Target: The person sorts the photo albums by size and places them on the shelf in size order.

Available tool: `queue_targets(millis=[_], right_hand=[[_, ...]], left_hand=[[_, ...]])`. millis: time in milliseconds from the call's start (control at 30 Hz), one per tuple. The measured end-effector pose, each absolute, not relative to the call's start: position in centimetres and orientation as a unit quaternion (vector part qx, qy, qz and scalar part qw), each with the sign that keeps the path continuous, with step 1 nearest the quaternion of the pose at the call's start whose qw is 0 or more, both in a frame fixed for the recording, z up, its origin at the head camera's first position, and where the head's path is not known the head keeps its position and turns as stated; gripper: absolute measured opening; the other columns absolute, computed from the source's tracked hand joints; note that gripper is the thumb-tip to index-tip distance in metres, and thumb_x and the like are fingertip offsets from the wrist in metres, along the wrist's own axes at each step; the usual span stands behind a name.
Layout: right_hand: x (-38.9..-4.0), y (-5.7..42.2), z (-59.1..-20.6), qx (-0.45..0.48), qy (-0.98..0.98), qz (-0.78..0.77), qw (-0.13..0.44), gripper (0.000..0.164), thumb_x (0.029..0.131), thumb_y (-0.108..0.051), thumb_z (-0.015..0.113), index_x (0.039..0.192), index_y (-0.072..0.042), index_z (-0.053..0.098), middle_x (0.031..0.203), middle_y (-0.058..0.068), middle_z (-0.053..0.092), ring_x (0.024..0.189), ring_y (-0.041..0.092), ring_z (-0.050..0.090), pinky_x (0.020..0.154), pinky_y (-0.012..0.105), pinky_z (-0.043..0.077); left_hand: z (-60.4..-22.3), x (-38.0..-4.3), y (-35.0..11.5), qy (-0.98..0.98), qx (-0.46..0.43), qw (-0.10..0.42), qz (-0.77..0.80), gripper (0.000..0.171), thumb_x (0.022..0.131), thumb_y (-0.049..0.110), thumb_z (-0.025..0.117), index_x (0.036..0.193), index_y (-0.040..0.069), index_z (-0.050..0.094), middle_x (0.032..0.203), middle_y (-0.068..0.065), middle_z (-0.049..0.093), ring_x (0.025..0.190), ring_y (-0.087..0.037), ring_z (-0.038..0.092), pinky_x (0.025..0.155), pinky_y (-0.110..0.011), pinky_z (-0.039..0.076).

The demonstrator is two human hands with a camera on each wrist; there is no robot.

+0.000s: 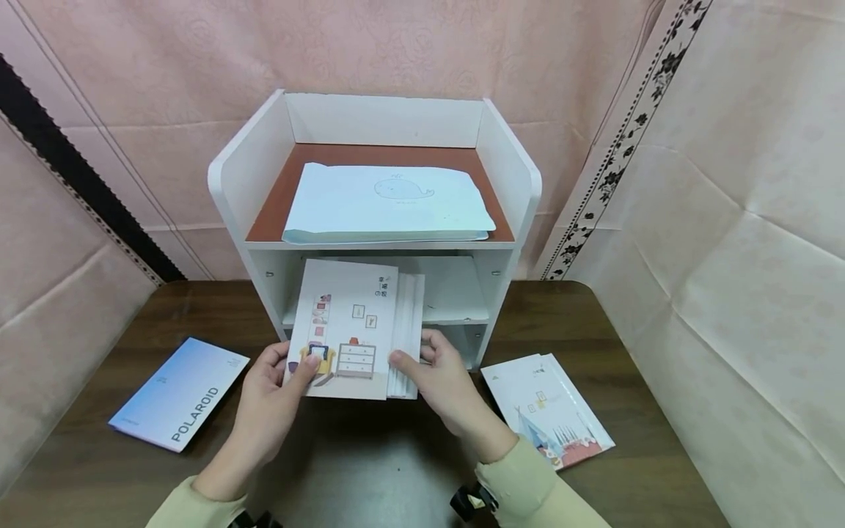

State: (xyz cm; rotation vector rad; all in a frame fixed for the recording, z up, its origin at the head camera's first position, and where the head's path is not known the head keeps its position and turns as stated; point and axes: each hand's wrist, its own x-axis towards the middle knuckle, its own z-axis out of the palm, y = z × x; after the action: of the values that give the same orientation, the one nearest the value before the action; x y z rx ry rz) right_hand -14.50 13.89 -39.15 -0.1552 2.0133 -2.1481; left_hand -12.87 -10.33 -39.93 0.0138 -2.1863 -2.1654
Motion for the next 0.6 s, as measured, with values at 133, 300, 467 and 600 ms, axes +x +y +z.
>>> queue_targets(millis=[133,300,467,600], right_hand=[[-14.7,13.6,-39.1,-0.051,0.69,-0.714,0.107,0.061,0.088,-0.022,0.073,0.137,-0.012,0.038,0.124,0.014,0.061,0.103,0.029,0.064,0.082,0.042,0.055],[-15.0,13.0,-38.7,-0.056,0.692,-0.711,0.108,0.066,0.086,-0.02,0.075,0.138,-0.011,0.034,0.123,0.017,0.059,0.101,0.03,0.065,0.077,0.045,0.056],[-15.1,12.7,-38.4,-0.047,0.695,-0.71,0.1,0.06,0.087,-0.019,0.074,0.134,-0.006,0.039,0.122,0.015,0.06,0.098,0.029,0.067,0.077,0.042,0.056],[-15.0,12.6,-38.3,-0.037,0.692,-0.715,0.097,0.058,0.087,-0.019,0.074,0.133,-0.004,0.041,0.12,0.016,0.062,0.096,0.029,0.067,0.077,0.042,0.056]], left_hand=[[-39.8,-13.2,-10.1,-0.708,0.016,0.043,-0.704,0.042,0.094,0.021,0.065,0.127,0.007,0.044,0.115,-0.013,0.065,0.091,-0.023,0.067,0.077,-0.03,0.056],[-39.4,-13.5,-10.1,-0.716,0.021,0.052,-0.696,0.046,0.093,0.026,0.066,0.128,0.006,0.043,0.116,-0.013,0.065,0.092,-0.023,0.066,0.078,-0.029,0.055],[-39.0,-13.8,-10.5,-0.732,0.016,0.05,-0.68,0.053,0.091,0.036,0.068,0.128,0.007,0.045,0.115,-0.012,0.065,0.088,-0.024,0.065,0.074,-0.028,0.056],[-38.6,-13.7,-11.0,-0.736,0.002,0.029,-0.676,0.058,0.09,0.041,0.067,0.131,0.007,0.044,0.12,-0.012,0.063,0.092,-0.023,0.065,0.079,-0.027,0.054]])
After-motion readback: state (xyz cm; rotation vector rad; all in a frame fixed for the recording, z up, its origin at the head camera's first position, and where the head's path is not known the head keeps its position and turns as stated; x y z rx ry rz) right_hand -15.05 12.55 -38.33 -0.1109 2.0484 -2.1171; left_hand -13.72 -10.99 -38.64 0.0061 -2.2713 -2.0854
